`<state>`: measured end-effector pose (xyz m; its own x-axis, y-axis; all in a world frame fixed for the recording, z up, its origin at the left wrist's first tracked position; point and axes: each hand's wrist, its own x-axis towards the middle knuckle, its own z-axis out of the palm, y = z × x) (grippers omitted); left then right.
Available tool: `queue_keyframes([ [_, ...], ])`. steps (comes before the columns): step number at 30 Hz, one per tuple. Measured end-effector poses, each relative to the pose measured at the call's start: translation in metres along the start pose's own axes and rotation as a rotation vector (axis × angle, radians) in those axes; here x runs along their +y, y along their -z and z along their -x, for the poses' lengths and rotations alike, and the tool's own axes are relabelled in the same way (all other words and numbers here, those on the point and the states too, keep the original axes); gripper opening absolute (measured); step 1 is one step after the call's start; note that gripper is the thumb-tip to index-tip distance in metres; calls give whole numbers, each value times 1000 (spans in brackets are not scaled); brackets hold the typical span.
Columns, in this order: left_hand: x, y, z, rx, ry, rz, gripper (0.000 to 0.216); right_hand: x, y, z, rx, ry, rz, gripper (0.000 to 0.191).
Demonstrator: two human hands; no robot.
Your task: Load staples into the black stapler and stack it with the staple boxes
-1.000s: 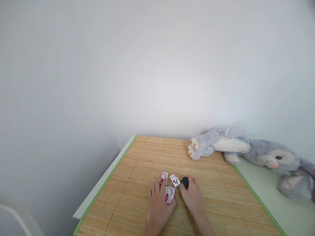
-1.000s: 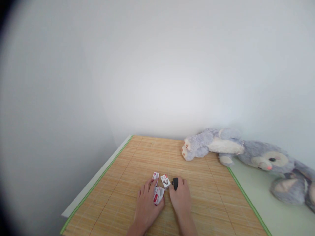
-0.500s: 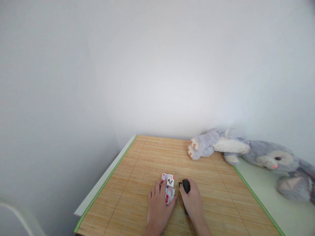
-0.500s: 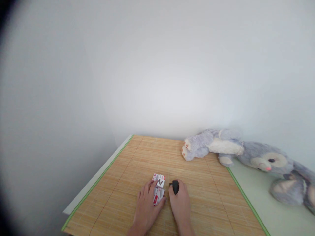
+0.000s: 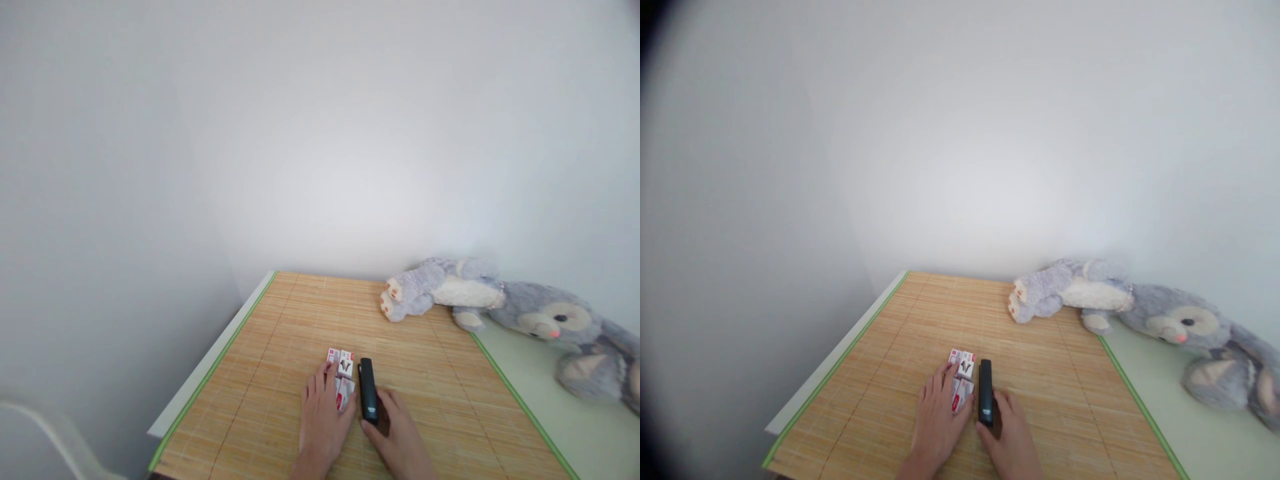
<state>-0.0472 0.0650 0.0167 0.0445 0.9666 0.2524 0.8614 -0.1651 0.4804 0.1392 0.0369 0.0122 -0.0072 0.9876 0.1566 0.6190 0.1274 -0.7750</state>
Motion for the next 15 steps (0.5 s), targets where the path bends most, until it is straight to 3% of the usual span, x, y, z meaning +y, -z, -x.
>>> queue_keyframes([
  [6,-2,0,0,-29,19,36,61,-4,-6,-19,-45,61,16,45],
  [15,-6,-3,-1,26,52,34,54,-2,-16,-21,-25,94,36,48],
])
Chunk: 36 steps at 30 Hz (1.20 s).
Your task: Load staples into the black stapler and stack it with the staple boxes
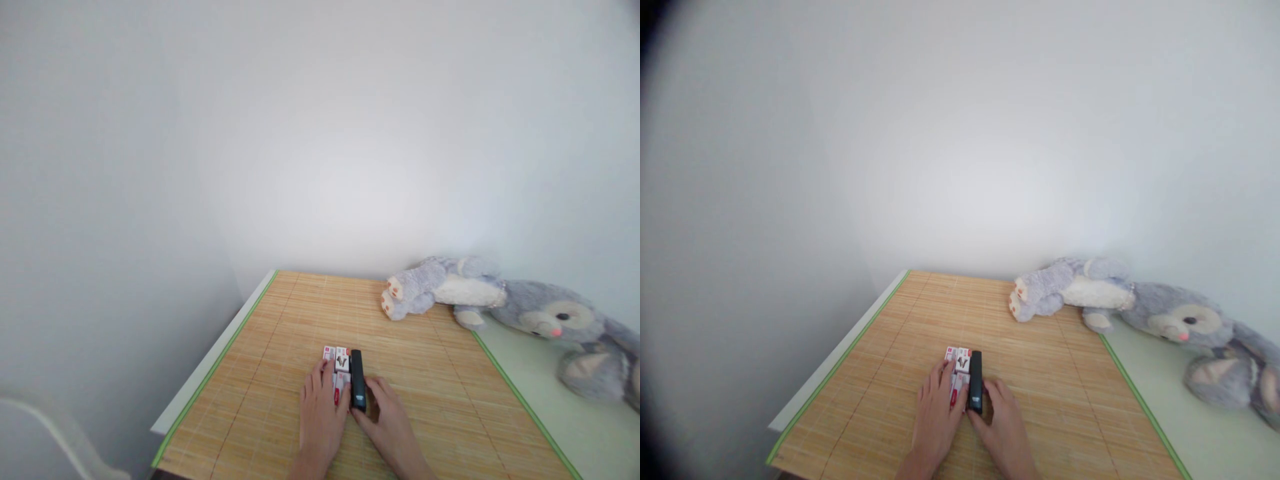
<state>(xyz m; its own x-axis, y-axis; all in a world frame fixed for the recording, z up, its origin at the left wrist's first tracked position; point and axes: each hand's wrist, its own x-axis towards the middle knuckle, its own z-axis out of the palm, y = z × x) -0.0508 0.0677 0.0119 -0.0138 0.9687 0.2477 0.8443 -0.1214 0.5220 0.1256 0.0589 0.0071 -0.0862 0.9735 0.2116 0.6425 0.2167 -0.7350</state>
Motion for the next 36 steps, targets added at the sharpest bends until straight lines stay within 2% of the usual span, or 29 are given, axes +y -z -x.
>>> queue_keyframes([
  [6,-3,-2,0,9,14,-15,55,1,-4,-1,18,-6,32,48],
  [12,-12,2,-4,46,-9,-37,50,-10,-10,-10,-5,32,91,49],
  [15,-28,11,-10,54,-22,-62,47,-20,-18,-17,-37,81,95,50],
  [21,-77,32,-31,88,-27,-129,47,-48,-44,-37,-106,157,122,49],
  [26,-111,40,-44,155,-51,-179,46,-65,-63,-51,-115,185,130,48],
  [30,-124,39,-49,171,-56,-189,46,-70,-69,-55,-108,188,142,47],
  [36,-127,38,-49,191,-69,-190,44,-70,-69,-56,-103,181,165,51],
])
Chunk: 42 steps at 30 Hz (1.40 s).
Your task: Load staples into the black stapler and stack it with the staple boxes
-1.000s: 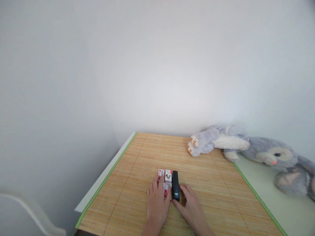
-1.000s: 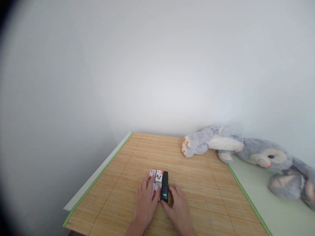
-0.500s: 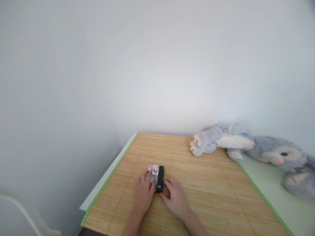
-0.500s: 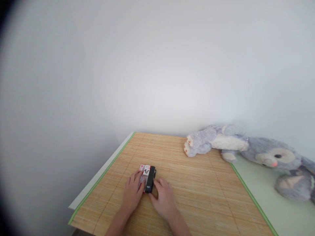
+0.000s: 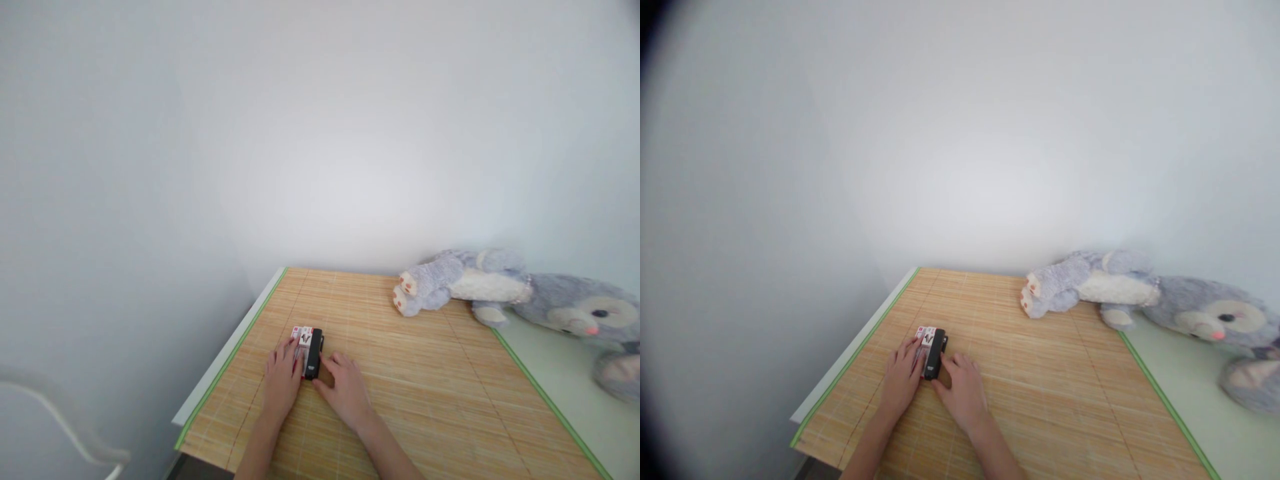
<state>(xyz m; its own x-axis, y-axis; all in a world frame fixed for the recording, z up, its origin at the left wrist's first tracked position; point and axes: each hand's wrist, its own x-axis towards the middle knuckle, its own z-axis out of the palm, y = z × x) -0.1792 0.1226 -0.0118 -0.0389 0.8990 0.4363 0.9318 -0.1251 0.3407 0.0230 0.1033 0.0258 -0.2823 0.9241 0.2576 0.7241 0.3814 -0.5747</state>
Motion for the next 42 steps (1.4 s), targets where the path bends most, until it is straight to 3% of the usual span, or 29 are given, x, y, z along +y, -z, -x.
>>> queue_keyframes([
  [26,5,5,1,-4,67,37,45,-4,-5,-2,26,-34,57,58],
  [29,4,7,2,-6,81,55,47,5,4,7,30,-51,59,59],
  [33,3,15,2,68,105,115,46,41,32,40,68,-57,139,58],
  [36,21,23,6,189,96,197,44,76,58,68,74,-107,279,60],
  [38,46,25,14,191,25,265,41,94,71,82,61,-175,362,61],
  [42,108,13,33,-122,-216,327,42,107,79,91,38,-303,495,65],
])
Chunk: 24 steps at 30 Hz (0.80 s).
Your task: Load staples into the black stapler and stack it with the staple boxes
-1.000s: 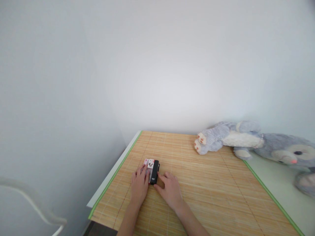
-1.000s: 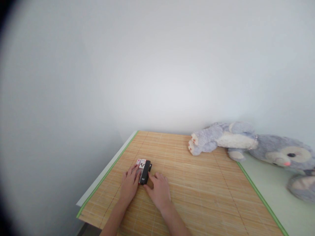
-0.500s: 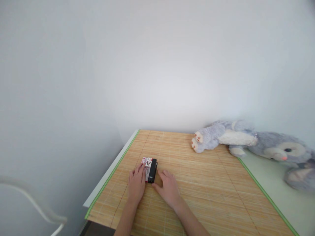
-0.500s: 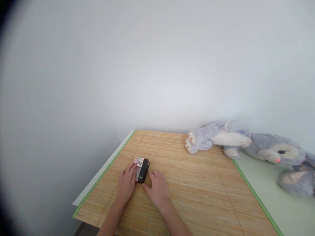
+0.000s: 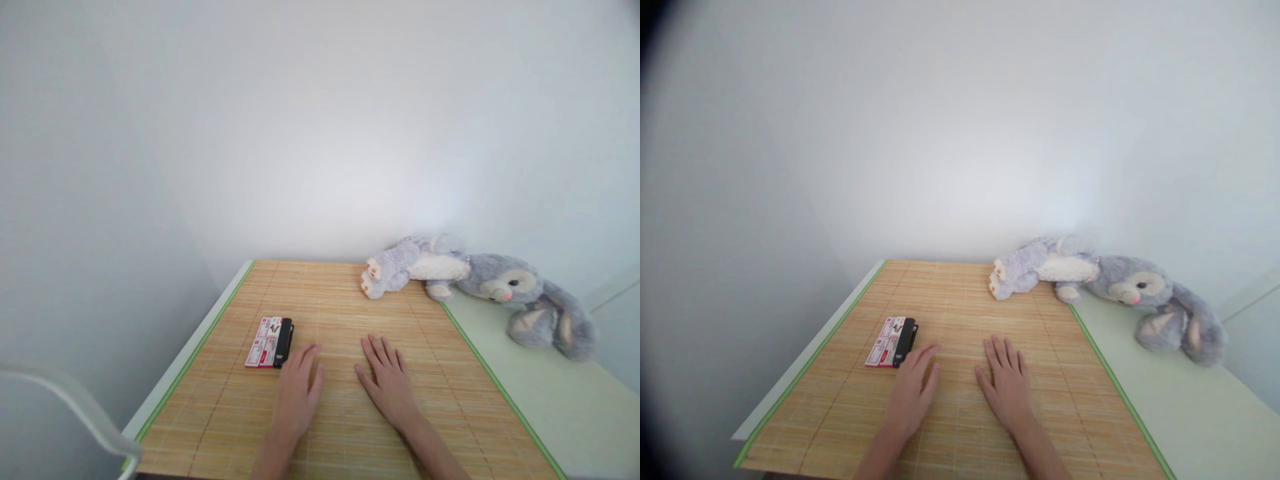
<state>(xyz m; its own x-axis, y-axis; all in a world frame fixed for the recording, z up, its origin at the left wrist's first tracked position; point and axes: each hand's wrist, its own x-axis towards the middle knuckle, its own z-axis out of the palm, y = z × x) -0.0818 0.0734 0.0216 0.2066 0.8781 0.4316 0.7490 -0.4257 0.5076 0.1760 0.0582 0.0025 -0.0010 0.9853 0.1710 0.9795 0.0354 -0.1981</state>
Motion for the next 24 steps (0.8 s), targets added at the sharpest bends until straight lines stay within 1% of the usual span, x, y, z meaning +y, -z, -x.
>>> queue_keyframes([
  [2,17,-19,0,-113,-36,-64,49,-4,-1,0,-6,-44,55,66],
  [4,24,-33,-1,-155,-43,-157,57,-9,-2,1,-5,-72,92,66],
  [6,24,-41,-1,-166,-34,-228,62,-13,-3,2,-4,-81,111,67],
  [9,21,-46,-2,-162,-20,-267,65,-15,-4,3,0,-80,116,68],
  [13,24,-50,-5,-157,-9,-281,65,-14,-5,5,-2,-79,111,70],
  [19,28,-58,-7,-123,18,-278,65,-15,-5,8,-8,-19,102,70],
  [24,29,-56,-7,-121,22,-261,66,-19,-8,12,25,-74,116,71],
])
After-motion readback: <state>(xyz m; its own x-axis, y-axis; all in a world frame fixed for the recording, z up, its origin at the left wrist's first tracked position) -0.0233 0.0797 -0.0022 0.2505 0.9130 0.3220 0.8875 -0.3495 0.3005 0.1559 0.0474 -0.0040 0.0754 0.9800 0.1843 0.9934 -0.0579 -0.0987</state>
